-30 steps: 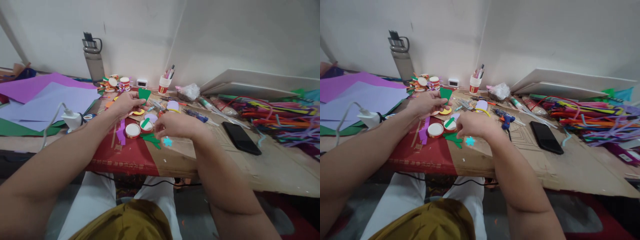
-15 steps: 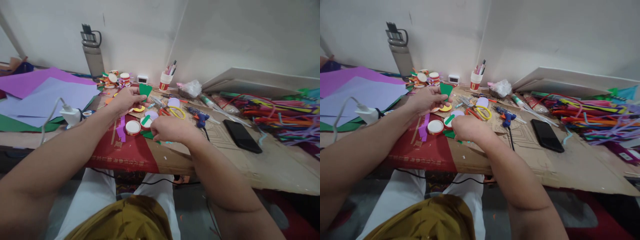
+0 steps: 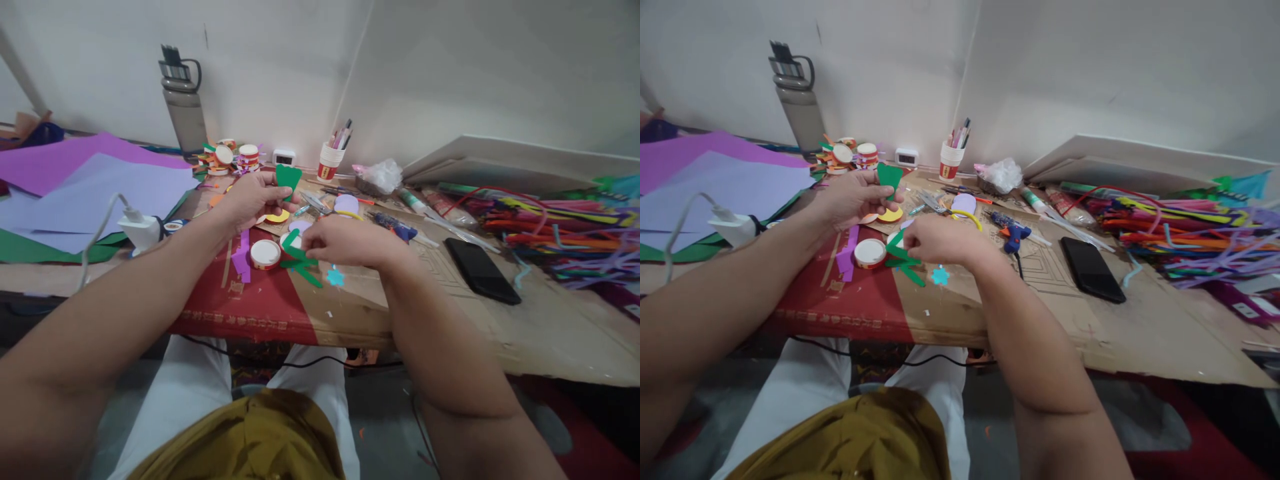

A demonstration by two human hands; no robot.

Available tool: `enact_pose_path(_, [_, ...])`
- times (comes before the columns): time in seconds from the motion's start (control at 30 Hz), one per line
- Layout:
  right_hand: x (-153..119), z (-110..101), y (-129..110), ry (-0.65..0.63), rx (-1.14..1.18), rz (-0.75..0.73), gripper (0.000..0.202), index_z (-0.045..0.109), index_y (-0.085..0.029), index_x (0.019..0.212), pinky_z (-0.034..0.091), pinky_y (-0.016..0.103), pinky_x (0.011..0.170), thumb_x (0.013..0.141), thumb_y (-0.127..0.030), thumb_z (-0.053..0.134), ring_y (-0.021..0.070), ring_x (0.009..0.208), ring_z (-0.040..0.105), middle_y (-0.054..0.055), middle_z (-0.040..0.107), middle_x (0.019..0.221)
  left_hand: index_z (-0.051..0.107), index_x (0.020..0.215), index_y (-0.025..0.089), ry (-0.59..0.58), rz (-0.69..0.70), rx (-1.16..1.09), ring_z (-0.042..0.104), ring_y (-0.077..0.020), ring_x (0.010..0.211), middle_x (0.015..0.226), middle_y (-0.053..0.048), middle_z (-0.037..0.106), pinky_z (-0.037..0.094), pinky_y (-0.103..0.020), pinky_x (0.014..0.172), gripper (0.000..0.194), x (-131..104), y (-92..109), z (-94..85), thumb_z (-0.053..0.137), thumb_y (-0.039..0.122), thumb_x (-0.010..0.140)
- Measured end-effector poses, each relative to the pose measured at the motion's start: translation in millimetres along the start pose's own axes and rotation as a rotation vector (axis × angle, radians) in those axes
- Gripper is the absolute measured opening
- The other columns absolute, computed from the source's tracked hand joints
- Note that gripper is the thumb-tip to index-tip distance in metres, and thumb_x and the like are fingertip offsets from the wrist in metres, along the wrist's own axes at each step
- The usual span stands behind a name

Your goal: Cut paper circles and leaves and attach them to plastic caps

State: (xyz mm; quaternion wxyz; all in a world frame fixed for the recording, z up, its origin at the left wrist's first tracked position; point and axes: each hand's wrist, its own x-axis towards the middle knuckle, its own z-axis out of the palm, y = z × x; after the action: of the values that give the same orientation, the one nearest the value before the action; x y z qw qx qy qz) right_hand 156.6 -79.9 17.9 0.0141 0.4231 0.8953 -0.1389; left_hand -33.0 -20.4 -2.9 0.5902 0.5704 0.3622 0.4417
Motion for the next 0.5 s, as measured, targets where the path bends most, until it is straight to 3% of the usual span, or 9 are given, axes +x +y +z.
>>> enact_pose_path(0.27, [15.0, 1.2, 14.1, 0.526, 0.807, 0.198, 0.007, 0.061, -0.019, 0.079, 0.038, 0.022, 0.053, 0.085, -0.023, 0.06, 0.009, 0.055, 0.049, -0.002, 0.058, 0.064, 0.067, 0.093, 0.01, -0.077, -0.01, -0.03, 0.07, -0.0112, 0.065, 0.082, -0.007, 0.075, 0.049, -0.017, 0.053, 0.011, -1.3, -0.9, 0.4, 0.068, 0.011, 0.082])
enact_pose_path(0.5, [31.9, 14.3, 21.6, 0.713, 0.983, 0.233, 0.006, 0.061, -0.018, 0.078, 0.037, 0.02, 0.047, 0.083, -0.021, 0.063, 0.0077, 0.054, 0.047, -0.001, 0.058, 0.068, 0.068, 0.096, 0.012, -0.076, -0.053, -0.044, 0.074, -0.0157, 0.076, 0.087, -0.008, 0.075, 0.058, -0.022, 0.065, 0.011, -5.4, -1.9, 6.4, 0.067, 0.011, 0.084])
